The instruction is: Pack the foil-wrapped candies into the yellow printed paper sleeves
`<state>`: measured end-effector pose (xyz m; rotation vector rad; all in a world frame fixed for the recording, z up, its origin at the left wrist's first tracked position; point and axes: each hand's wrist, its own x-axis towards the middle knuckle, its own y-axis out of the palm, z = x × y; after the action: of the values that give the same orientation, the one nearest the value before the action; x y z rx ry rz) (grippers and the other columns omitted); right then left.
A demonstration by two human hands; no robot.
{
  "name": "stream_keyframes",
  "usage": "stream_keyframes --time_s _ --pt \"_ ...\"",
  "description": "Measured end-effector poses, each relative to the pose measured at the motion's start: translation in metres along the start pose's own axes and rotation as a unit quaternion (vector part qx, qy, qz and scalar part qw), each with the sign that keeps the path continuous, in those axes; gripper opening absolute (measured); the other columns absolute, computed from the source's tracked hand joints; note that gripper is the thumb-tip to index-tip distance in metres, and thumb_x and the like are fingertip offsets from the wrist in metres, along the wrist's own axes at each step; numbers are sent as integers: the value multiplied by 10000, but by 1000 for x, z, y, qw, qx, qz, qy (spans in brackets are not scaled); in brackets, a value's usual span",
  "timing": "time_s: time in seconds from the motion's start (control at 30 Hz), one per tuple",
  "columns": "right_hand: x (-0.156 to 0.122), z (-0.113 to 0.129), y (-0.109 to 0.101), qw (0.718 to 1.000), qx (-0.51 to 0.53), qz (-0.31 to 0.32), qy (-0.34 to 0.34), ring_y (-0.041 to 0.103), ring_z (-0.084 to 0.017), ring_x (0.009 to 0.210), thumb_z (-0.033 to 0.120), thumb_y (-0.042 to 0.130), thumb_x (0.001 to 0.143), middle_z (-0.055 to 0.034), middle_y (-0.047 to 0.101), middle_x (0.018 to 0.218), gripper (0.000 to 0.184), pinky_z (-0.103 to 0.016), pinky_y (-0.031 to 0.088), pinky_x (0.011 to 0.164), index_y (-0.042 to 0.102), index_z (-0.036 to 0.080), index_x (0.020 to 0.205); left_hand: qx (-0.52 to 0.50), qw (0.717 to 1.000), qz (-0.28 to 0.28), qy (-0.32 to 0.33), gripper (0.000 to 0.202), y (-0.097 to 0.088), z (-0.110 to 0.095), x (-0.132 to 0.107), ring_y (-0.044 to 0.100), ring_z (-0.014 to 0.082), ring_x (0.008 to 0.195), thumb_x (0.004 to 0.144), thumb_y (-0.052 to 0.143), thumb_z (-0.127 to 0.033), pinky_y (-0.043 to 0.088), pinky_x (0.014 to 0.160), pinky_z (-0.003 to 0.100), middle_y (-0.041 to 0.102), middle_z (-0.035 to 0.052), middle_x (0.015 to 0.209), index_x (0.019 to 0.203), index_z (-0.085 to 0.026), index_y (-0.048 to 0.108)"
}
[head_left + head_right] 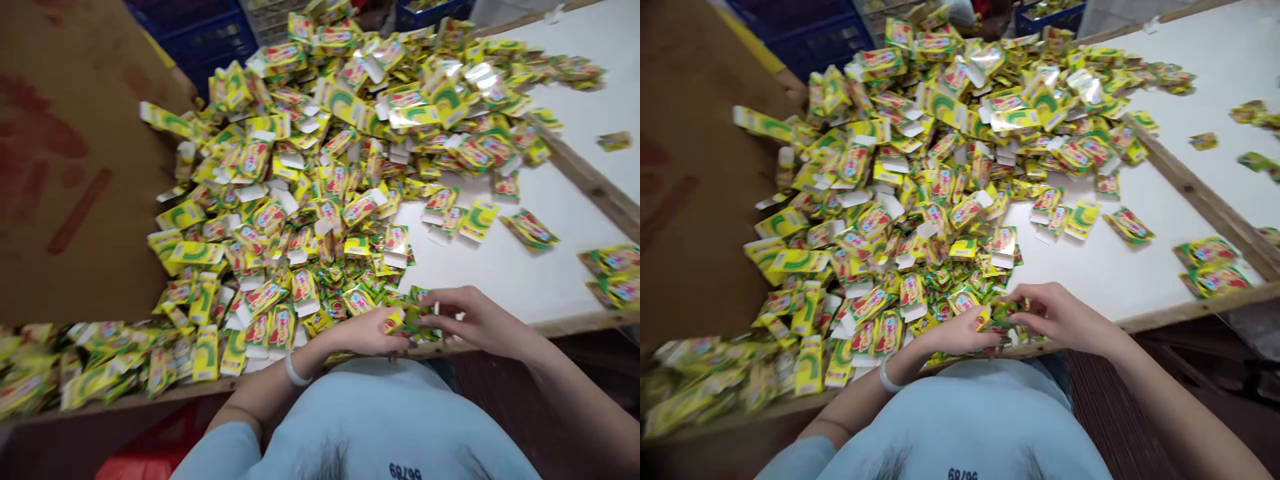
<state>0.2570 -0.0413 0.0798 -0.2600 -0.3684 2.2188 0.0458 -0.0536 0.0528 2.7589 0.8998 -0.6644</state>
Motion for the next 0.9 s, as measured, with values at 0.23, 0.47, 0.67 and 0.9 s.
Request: stream_keyframes --time_s 0.23,0.47,0.67,0.9 --pt "-13 -24 27 1000 -24 8 17 625 -183 506 453 561 923 -41 687 607 296 -272 480 470 727 245 796 47 998 19 -23 174 4 18 -2 578 146 657 723 680 -236 458 637 242 593 -42 724 834 -210 548" --pt "-35 -61 37 998 -29 13 55 675 -199 630 394 531 959 -68 731 793 250 -297 545 576 736 251 972 5 998 55 21 383 8 41 4 662 176 778 743 708 -201 528 729 276 674 -10 909 1100 -193 569" --pt "-27 -43 46 983 38 154 92 571 -124 499 409 413 1012 -24 606 637 435 -230 463 486 700 178 780 62 997 22 49 711 12 51 5 643 240 1067 721 737 -242 501 917 313 664 45 1201 1380 -233 471" --pt "-41 -41 33 981 152 21 118 664 -140 632 449 573 956 -92 718 1002 324 -255 571 562 712 212 1128 22 996 -39 79 915 15 23 6 649 266 1103 765 672 -213 497 950 377 642 124 1246 1543 -206 190"
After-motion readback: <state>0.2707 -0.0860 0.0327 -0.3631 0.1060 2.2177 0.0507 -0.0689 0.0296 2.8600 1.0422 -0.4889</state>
